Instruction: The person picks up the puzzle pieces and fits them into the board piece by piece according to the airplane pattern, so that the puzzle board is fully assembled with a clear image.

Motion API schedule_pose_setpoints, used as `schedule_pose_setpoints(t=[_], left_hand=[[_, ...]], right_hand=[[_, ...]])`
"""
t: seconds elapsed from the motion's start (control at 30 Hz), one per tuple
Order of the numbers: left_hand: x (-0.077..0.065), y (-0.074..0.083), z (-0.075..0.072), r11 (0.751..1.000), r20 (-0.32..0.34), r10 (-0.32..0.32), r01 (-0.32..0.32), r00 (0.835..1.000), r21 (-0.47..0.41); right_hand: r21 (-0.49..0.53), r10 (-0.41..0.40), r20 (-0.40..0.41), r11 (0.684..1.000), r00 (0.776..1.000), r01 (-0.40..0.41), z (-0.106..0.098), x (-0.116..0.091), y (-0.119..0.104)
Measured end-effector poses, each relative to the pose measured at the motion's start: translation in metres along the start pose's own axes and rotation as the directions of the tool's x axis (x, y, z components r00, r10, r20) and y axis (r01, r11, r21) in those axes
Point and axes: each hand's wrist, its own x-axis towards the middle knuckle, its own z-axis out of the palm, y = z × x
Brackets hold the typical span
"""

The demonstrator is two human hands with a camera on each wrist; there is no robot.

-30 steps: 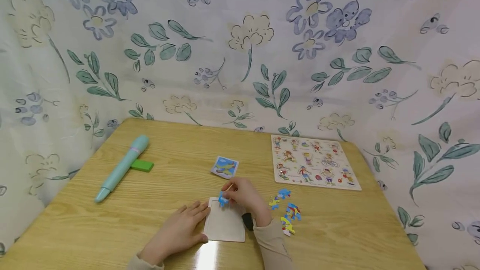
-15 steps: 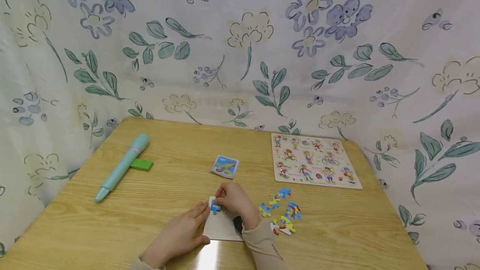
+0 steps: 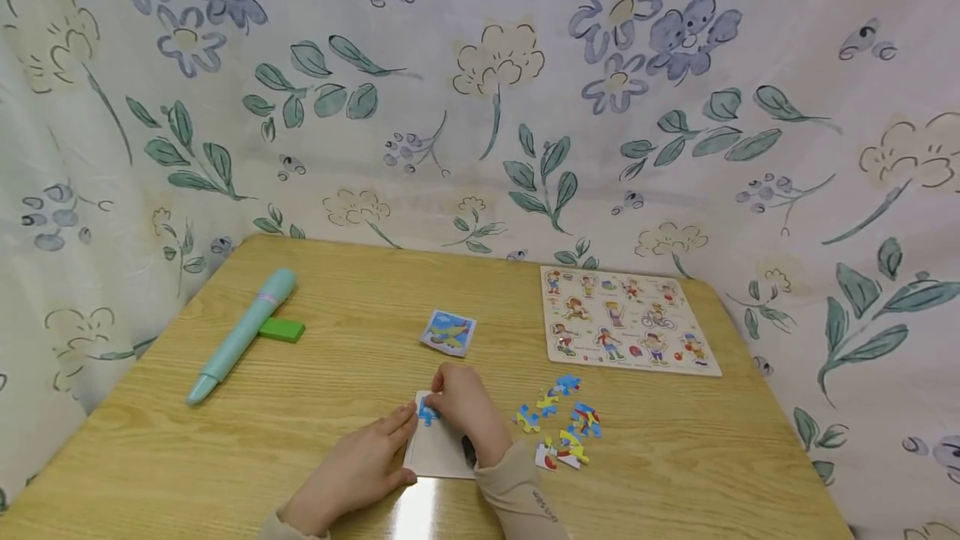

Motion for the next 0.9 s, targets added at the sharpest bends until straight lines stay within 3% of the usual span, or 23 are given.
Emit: schedule_pose_setpoints(t=[0.27, 0.43, 0.63, 0.77, 0.9], left_hand=[[0.001, 0.0, 0.0, 1.0, -0.03, 0.012, -0.011, 0.999, 0.005], [0.0, 0.0, 0.0, 1.0, -0.032, 0.011, -0.011, 0.999, -0.003], [0.0, 0.0, 0.0, 1.0, -0.013, 0.009, -0.009, 1.0, -0.015], [-0.001, 0.0, -0.003, 1.0, -0.01, -0.003, 0.003, 1.0, -0.026], [-0.001, 0.002, -0.003, 0.999, -0.009, -0.011, 0.01, 1.0, -0.043]], right_hand=[[0.153, 0.046, 0.074, 0.987, 0.996, -0.057, -0.025, -0.009, 0.017], [0.173, 0.107, -0.036, 0.98, 0.994, -0.1, -0.057, -0.024, 0.042], [0.101, 0.227, -0.188, 0.972, 0.955, -0.211, -0.094, -0.053, 0.087], [0.081, 0.287, -0.164, 0.957, 0.944, -0.277, -0.111, -0.068, 0.107], [0.074, 0.304, -0.14, 0.952, 0.942, -0.296, -0.115, -0.072, 0.113]])
